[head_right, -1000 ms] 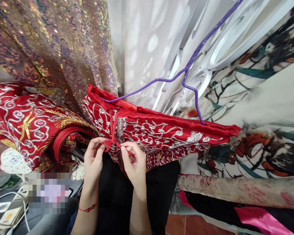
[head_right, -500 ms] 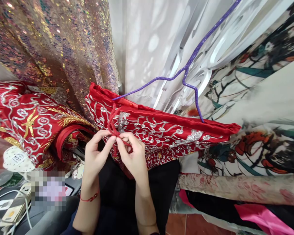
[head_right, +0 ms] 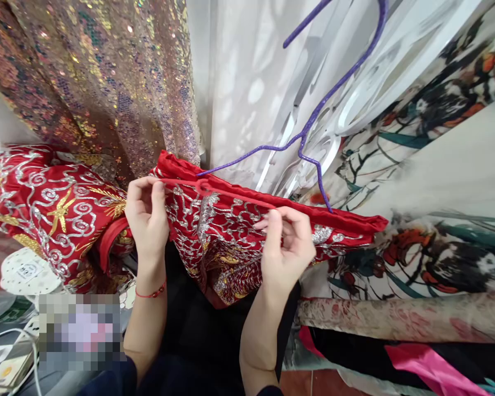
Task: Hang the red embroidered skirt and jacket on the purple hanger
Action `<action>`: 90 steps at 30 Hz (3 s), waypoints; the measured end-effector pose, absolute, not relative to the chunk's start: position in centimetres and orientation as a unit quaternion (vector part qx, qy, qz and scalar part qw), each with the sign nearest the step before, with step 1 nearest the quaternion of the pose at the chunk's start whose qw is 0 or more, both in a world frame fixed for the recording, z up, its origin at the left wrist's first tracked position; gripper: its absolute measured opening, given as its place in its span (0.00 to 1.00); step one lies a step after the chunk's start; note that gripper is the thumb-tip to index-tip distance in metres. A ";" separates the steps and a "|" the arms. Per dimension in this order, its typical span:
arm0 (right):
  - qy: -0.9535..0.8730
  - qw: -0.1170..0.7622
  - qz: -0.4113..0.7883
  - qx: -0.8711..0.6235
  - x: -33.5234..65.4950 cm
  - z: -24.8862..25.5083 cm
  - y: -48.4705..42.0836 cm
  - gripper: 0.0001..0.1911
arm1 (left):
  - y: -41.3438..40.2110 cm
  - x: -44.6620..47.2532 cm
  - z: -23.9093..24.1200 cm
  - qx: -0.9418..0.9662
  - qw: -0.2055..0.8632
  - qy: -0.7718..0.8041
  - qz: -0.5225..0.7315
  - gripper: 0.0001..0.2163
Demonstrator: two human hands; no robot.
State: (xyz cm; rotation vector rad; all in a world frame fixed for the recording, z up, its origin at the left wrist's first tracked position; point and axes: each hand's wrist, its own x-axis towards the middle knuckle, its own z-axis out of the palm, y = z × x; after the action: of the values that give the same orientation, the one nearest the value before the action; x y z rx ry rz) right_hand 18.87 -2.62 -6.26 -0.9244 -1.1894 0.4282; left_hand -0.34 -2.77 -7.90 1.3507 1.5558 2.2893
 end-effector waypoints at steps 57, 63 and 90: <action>-0.528 0.636 -0.268 -0.496 30.4 -3.5 -2.5 0.17 | 4.2 -2.5 -5.9 0.331 -0.075 0.508 0.791 0.14; -0.588 0.575 -0.183 -0.539 32.2 -5.4 -0.7 0.19 | 5.2 -3.7 -5.9 0.436 0.053 0.534 0.722 0.21; -0.413 0.747 -0.338 -0.397 25.1 -10.9 -2.3 0.04 | -1.1 0.9 -11.5 0.544 -0.008 0.507 0.668 0.08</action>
State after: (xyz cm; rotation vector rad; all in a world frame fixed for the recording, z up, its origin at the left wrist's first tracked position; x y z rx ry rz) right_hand 25.06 -2.33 -10.92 -0.8678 -0.9028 -0.7399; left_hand 0.94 -1.09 -11.51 1.7174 1.6007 2.1102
